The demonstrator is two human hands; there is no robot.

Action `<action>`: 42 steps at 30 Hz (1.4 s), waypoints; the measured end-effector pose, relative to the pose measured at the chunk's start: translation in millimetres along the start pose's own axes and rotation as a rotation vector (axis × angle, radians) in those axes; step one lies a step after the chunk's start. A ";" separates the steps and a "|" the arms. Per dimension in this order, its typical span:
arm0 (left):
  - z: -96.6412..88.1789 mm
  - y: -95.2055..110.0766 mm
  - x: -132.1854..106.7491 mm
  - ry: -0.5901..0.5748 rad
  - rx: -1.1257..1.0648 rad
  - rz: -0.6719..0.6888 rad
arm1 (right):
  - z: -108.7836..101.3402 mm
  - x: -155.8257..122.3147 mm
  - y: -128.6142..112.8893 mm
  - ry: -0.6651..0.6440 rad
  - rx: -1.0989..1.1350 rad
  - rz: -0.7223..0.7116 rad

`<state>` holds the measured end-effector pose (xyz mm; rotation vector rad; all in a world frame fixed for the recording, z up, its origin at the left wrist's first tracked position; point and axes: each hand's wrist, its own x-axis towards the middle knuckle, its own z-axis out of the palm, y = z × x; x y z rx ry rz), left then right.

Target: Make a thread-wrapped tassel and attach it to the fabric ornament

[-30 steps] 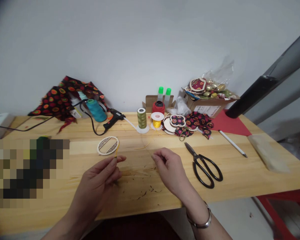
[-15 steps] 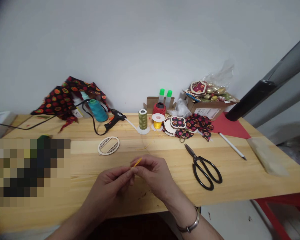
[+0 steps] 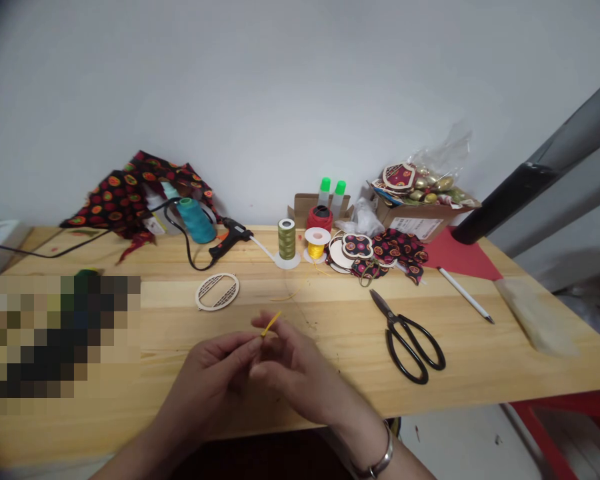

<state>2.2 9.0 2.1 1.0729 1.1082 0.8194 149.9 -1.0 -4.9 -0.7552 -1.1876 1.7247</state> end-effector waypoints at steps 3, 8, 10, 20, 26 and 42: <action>-2.9 0.7 0.0 0.019 0.004 0.005 | -1.7 -2.0 -2.4 0.001 -0.222 0.057; -5.8 0.8 1.4 0.092 0.057 -0.016 | -8.5 -7.3 -16.0 0.160 -0.815 0.025; -5.9 0.9 2.1 0.102 0.127 -0.015 | -10.2 -10.1 -22.0 0.187 -0.975 -0.068; -4.0 2.6 5.0 0.006 0.364 0.063 | -7.8 -14.0 -44.2 0.038 -1.371 -0.279; 1.5 2.0 -1.1 -0.276 0.380 0.092 | -14.7 6.7 -54.8 -0.017 -1.153 -0.351; -10.4 52.2 50.9 -0.107 -0.114 0.146 | -34.1 67.2 -56.2 0.158 -0.570 -0.083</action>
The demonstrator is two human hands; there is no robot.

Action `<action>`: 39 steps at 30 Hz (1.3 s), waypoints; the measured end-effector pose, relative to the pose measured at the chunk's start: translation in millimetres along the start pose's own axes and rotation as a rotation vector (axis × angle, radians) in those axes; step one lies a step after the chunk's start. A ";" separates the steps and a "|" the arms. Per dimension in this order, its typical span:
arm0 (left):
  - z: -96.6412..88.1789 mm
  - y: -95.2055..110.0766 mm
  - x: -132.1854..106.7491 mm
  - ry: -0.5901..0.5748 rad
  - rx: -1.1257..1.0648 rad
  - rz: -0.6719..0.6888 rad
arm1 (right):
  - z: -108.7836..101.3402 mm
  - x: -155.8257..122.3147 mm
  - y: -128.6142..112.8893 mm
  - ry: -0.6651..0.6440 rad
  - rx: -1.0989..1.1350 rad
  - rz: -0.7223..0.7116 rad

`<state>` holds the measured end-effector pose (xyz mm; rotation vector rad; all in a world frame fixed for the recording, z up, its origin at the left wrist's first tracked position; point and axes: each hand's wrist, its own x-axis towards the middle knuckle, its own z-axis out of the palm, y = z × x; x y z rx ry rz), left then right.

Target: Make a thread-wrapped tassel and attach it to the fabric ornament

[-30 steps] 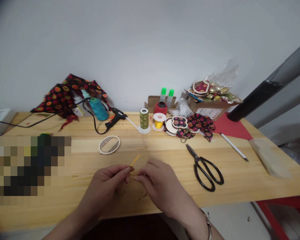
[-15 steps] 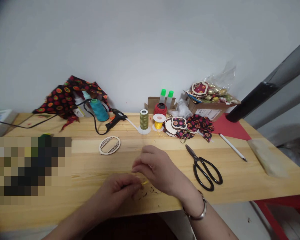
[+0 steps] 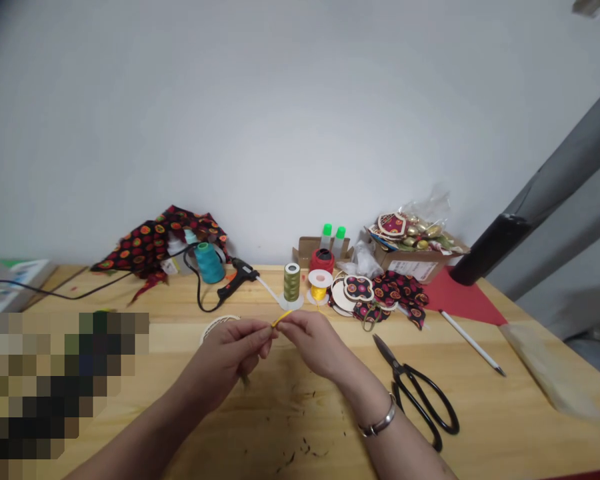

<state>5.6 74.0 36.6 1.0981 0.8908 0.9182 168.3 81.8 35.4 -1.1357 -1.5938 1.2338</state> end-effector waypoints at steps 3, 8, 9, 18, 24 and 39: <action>2.1 5.1 14.7 0.009 -0.019 0.002 | -2.7 14.7 -1.6 0.123 0.029 -0.029; 0.8 11.5 29.8 0.000 -0.028 0.020 | 1.3 28.7 -2.1 0.143 0.207 -0.044; -0.8 10.8 31.2 0.001 -0.035 0.023 | 3.1 29.0 -1.8 0.123 0.239 -0.046; -9.1 -0.5 31.8 -0.003 -0.050 0.028 | 9.4 22.4 3.4 0.020 0.339 0.019; -9.3 -0.7 29.2 0.005 -0.036 0.022 | 10.1 20.4 5.8 0.166 0.302 0.019; -6.5 -1.9 26.8 0.016 0.023 0.012 | 11.3 19.0 9.3 0.232 0.324 0.013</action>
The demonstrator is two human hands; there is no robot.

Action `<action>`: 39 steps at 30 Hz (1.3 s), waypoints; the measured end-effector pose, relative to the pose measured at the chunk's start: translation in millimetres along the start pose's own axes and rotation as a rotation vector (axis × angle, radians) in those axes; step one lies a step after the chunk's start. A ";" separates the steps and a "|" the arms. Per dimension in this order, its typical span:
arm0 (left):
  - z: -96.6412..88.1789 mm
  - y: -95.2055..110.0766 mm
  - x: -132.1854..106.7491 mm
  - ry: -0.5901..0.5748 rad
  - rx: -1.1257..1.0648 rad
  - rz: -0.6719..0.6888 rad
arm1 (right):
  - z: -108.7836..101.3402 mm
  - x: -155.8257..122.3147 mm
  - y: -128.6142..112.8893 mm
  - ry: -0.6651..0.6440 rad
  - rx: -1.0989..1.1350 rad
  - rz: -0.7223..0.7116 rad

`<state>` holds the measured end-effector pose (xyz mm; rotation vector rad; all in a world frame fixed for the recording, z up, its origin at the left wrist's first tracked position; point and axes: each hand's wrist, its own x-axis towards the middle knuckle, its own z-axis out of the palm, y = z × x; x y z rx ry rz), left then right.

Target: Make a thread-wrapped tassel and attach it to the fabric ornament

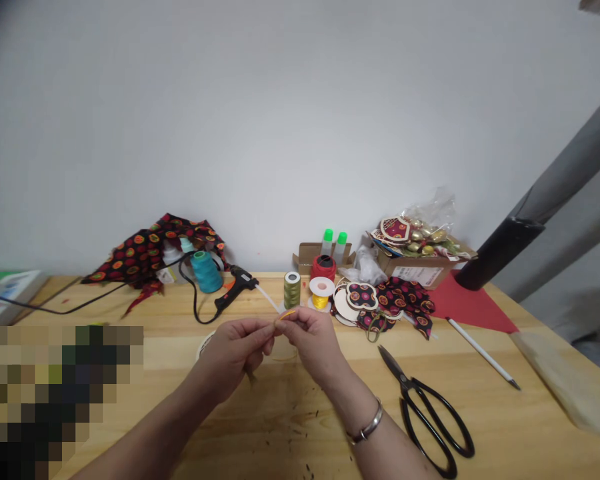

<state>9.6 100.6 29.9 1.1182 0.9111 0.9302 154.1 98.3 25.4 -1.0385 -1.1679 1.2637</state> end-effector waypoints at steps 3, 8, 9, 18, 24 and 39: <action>-0.4 -1.7 0.0 -0.012 -0.010 0.013 | -0.2 -0.4 2.2 0.000 0.027 -0.005; -0.9 -3.4 -0.4 -0.030 -0.011 0.028 | -0.5 -0.4 7.6 0.001 0.095 -0.002; -0.7 -3.2 -0.7 -0.029 -0.007 0.031 | -0.5 -0.3 8.2 0.003 0.104 -0.002; 3.7 6.1 -5.7 0.066 0.209 0.032 | -1.8 -0.8 7.6 0.029 0.093 0.000; 5.5 10.1 -8.4 0.109 0.327 0.058 | -2.0 -0.3 4.6 0.026 0.067 0.021; 0.8 6.4 -6.5 0.207 0.516 0.227 | -4.1 -0.3 -2.4 0.028 -0.118 -0.030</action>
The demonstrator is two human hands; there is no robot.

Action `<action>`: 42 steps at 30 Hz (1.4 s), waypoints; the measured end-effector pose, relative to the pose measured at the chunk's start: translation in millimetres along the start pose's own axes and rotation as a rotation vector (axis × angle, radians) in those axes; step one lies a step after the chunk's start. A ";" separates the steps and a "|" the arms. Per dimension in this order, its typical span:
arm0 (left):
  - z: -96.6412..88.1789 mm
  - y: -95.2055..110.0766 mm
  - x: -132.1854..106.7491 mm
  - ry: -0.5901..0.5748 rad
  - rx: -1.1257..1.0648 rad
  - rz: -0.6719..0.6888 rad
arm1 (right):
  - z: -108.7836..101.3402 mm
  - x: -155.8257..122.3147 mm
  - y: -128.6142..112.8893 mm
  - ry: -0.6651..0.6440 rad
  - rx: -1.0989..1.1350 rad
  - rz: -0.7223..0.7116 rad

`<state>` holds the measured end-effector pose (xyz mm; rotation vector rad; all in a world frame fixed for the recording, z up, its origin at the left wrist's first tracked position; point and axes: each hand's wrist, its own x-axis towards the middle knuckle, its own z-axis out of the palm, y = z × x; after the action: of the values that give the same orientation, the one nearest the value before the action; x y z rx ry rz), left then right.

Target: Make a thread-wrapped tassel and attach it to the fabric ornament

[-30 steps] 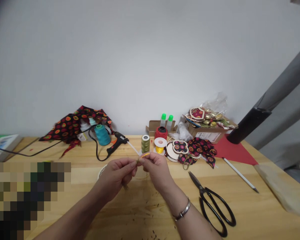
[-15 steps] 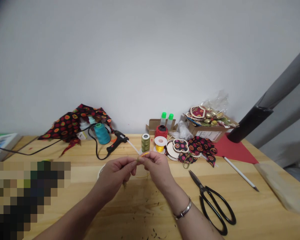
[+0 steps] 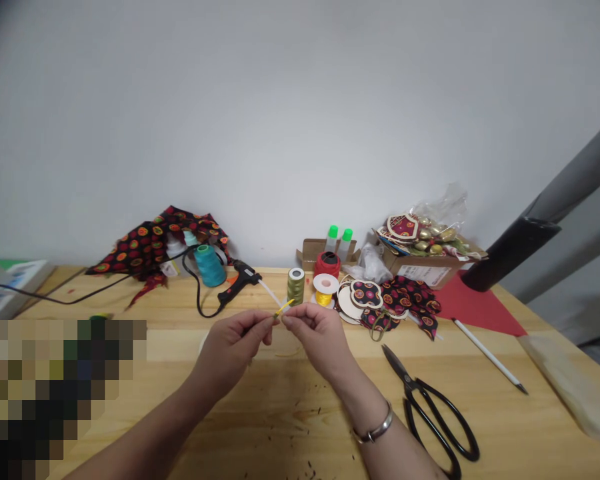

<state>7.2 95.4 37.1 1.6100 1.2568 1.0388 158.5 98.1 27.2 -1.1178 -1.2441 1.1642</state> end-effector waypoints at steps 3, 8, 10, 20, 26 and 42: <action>0.5 -1.1 -1.6 0.029 0.067 0.064 | -0.2 -0.6 2.8 0.003 -0.072 -0.078; 0.7 -4.6 -1.9 0.064 0.155 0.148 | 0.4 -4.4 5.3 0.015 -0.219 -0.234; 1.0 -5.6 -1.2 0.071 0.178 0.169 | 0.9 -5.8 4.7 0.000 -0.311 -0.335; 1.7 -7.9 0.6 0.097 0.238 0.205 | -1.2 -6.7 1.9 -0.003 -0.428 -0.435; 1.3 -7.5 0.4 0.113 0.257 0.216 | 0.7 -7.8 -1.2 -0.026 -0.422 -0.441; 2.1 -9.1 1.0 0.115 0.292 0.223 | -2.6 -12.9 -3.2 -0.095 -0.521 -0.388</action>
<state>6.7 97.6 28.0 1.9726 1.3777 1.1374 161.3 85.0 29.2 -1.1262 -1.8083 0.6180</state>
